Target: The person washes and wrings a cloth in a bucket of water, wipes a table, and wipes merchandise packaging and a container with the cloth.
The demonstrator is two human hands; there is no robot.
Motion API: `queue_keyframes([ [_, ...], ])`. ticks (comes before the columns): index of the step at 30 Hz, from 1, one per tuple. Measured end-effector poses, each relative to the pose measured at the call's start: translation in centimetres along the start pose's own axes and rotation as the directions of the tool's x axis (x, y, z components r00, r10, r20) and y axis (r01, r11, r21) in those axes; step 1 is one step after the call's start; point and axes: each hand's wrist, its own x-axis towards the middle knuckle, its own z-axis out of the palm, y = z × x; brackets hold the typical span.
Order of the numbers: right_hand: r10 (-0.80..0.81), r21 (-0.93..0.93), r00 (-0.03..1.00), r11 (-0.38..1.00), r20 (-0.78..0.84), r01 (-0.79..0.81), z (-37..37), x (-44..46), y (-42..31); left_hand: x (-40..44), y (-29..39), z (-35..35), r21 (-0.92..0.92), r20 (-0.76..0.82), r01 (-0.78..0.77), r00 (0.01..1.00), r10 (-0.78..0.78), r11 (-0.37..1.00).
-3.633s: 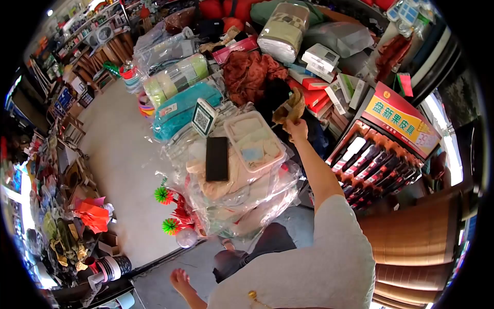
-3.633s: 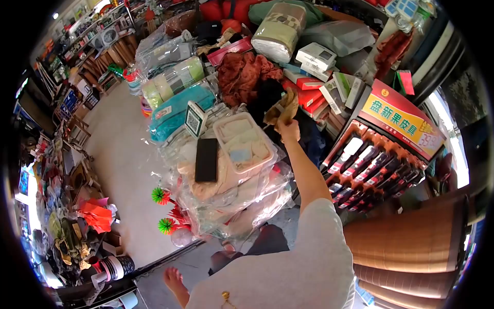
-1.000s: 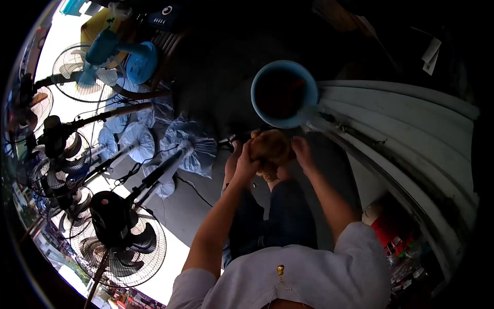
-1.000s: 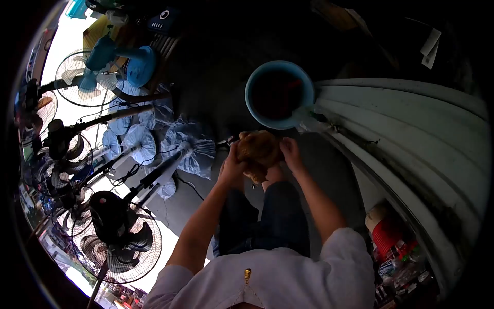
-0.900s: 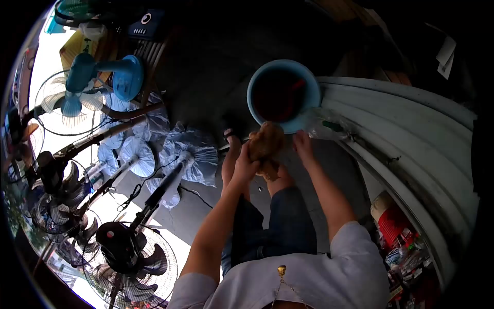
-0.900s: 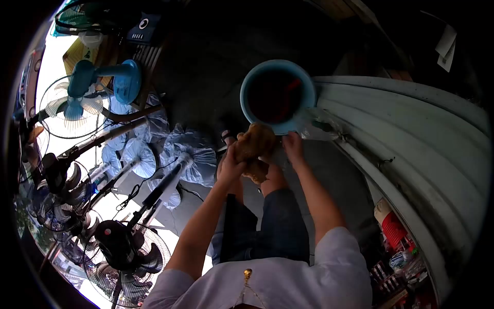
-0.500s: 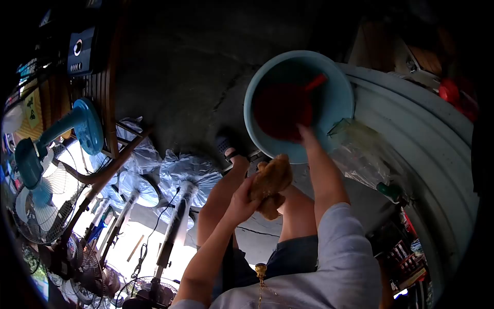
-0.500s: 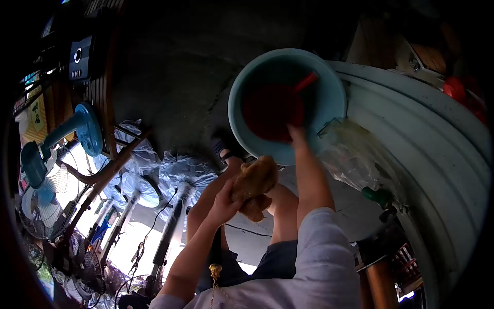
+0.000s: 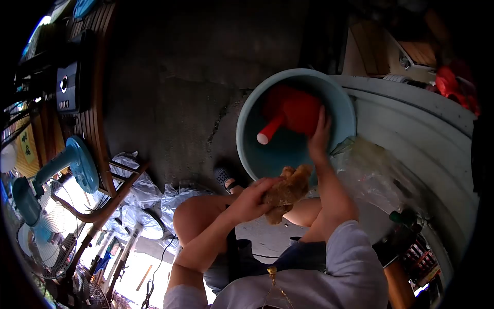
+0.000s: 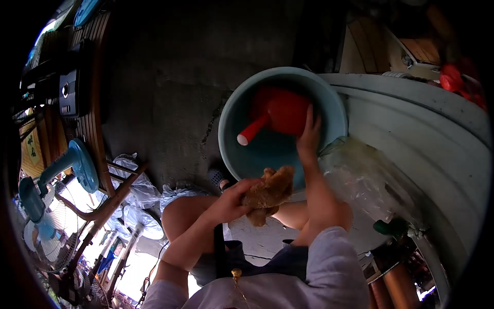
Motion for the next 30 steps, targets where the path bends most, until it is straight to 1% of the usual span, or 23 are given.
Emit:
queue_keyframes([
  [2,-0.05,-0.055,0.998,0.997,-0.028,0.048,1.8,1.2,1.5,0.8,0.5,-0.6,0.068,0.041,-0.011,0.999,0.008,0.998],
  [4,0.043,-0.006,0.993,0.999,0.106,-0.043,3.6,2.2,2.8,1.6,1.4,-1.3,0.146,0.143,-0.032,0.99,0.011,0.989],
  [5,0.039,0.001,0.996,0.999,0.085,-0.039,4.6,2.2,3.3,1.9,1.5,-1.7,0.131,0.168,-0.031,0.986,0.009,0.991],
  [7,0.046,0.174,0.999,0.984,0.014,-0.047,7.4,2.3,5.1,2.1,0.7,-2.0,0.121,0.173,-0.075,0.984,0.054,0.99],
  [8,0.042,0.181,0.999,0.983,-0.004,-0.041,8.4,2.6,6.0,2.0,0.3,-2.0,0.091,0.169,-0.093,0.983,0.077,0.992],
  [10,0.082,0.314,0.994,0.944,0.07,-0.1,9.8,3.5,7.1,1.9,0.1,-2.3,0.094,0.196,-0.08,0.979,0.06,0.992],
  [11,0.08,0.321,0.995,0.942,0.06,-0.095,9.9,3.9,7.5,2.0,-0.1,-2.3,0.12,0.182,-0.12,0.979,0.097,0.985],
  [12,0.194,0.258,0.968,0.939,0.157,-0.229,9.5,4.4,7.4,2.1,0.2,-2.4,0.149,0.17,-0.161,0.976,0.135,0.976],
  [13,0.309,0.181,0.918,0.916,0.247,-0.357,9.1,4.7,7.3,2.1,0.9,-2.3,0.15,0.17,-0.109,0.982,0.083,0.983],
  [14,0.308,0.19,0.92,0.915,0.241,-0.356,8.8,4.6,7.1,2.3,1.3,-2.3,0.161,0.172,-0.113,0.981,0.085,0.981],
  [16,0.495,0.427,0.748,0.617,0.442,-0.661,7.6,3.6,6.3,2.9,1.9,-1.6,0.105,0.101,-0.073,0.993,0.062,0.992],
  [17,0.492,0.437,0.753,0.615,0.438,-0.656,7.7,3.4,6.6,3.4,2.4,-1.3,0.091,0.073,-0.051,0.996,0.044,0.995],
  [18,0.489,0.388,0.77,0.671,0.409,-0.632,9.1,3.2,8.0,4.4,2.6,-1.0,0.103,0.075,-0.058,0.996,0.051,0.993],
  [19,0.487,0.336,0.787,0.72,0.379,-0.607,9.2,3.2,8.2,5.7,2.2,-0.7,0.178,0.094,-0.04,0.995,0.024,0.983],
  [20,0.487,0.347,0.79,0.716,0.373,-0.605,9.3,3.4,8.6,7.2,1.5,-0.4,0.252,0.113,-0.022,0.994,-0.006,0.968],
  [22,0.503,0.306,0.685,0.64,0.527,-0.705,7.8,3.7,8.1,11.0,-1.6,0.2,0.611,0.084,-0.007,0.995,-0.055,0.792],
  [23,0.45,0.41,0.775,0.667,0.443,-0.622,8.6,3.5,9.1,13.0,-3.7,0.5,0.689,-0.006,0.05,0.998,-0.063,0.723],
  [24,0.454,0.41,0.774,0.665,0.441,-0.624,8.0,3.5,8.8,14.8,-6.2,0.7,0.752,-0.099,0.117,0.993,-0.064,0.649],
  [26,0.488,0.73,0.823,0.443,0.29,-0.52,5.7,3.4,5.9,18.2,-11.7,0.0,0.747,-0.367,0.329,0.929,-0.055,0.578],
  [27,0.492,0.725,0.819,0.444,0.294,-0.527,3.7,3.1,4.0,19.2,-14.1,-0.5,0.744,-0.364,0.331,0.929,-0.063,0.581],
  [28,0.353,0.633,0.929,0.696,0.111,-0.34,1.2,2.5,1.6,19.9,-16.3,-1.0,0.582,-0.486,0.442,0.862,-0.144,0.683],
  [29,0.152,0.471,0.988,0.874,-0.035,-0.118,-0.1,1.8,-0.3,20.3,-17.6,-1.3,0.388,-0.584,0.531,0.774,-0.244,0.754],
  [30,-0.124,0.427,0.992,0.896,-0.02,0.121,0.1,0.8,-1.5,20.5,-18.0,-1.2,0.375,-0.585,0.539,0.769,-0.259,0.754],
])
